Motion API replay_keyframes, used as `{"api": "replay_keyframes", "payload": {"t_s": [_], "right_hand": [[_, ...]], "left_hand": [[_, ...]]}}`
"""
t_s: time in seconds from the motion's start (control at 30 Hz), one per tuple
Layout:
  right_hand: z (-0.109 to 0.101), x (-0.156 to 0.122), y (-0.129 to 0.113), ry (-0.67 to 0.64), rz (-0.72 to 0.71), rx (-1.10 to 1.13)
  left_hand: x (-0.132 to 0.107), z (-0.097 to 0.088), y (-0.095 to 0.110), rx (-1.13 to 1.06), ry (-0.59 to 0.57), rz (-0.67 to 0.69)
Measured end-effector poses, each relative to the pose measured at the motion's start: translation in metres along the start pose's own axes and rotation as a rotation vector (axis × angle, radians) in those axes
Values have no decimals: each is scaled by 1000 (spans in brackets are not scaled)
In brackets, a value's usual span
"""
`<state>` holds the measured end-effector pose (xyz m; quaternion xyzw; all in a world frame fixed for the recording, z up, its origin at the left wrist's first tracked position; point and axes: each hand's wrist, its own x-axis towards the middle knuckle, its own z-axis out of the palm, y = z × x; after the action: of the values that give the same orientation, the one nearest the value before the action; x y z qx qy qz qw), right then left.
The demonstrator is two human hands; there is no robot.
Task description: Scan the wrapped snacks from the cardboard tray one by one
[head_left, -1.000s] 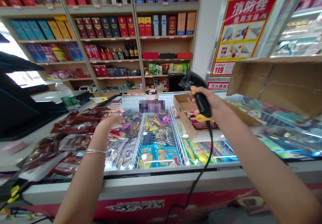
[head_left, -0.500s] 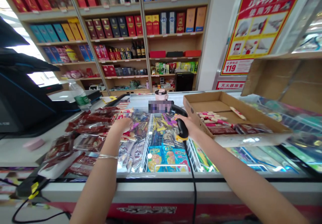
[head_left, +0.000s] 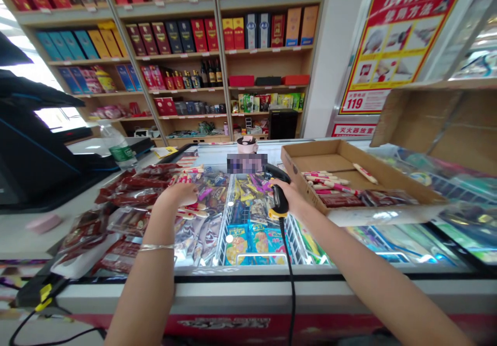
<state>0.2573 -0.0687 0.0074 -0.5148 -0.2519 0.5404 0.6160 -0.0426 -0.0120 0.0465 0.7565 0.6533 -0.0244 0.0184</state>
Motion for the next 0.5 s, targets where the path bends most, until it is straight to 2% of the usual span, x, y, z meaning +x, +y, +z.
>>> {"api": "replay_keyframes", "payload": {"t_s": [0.1,0.17,0.5], "right_hand": [[0,-1,0,-15,-2,-5],[0,0,0,-20,-5,-9],[-1,-1,0,-46,11,10]], "left_hand": [[-5,-5,4,95,-95,-51],[-9,-9,7,101,-88,-72],[-8,-7,-5,127,102,-86]]}}
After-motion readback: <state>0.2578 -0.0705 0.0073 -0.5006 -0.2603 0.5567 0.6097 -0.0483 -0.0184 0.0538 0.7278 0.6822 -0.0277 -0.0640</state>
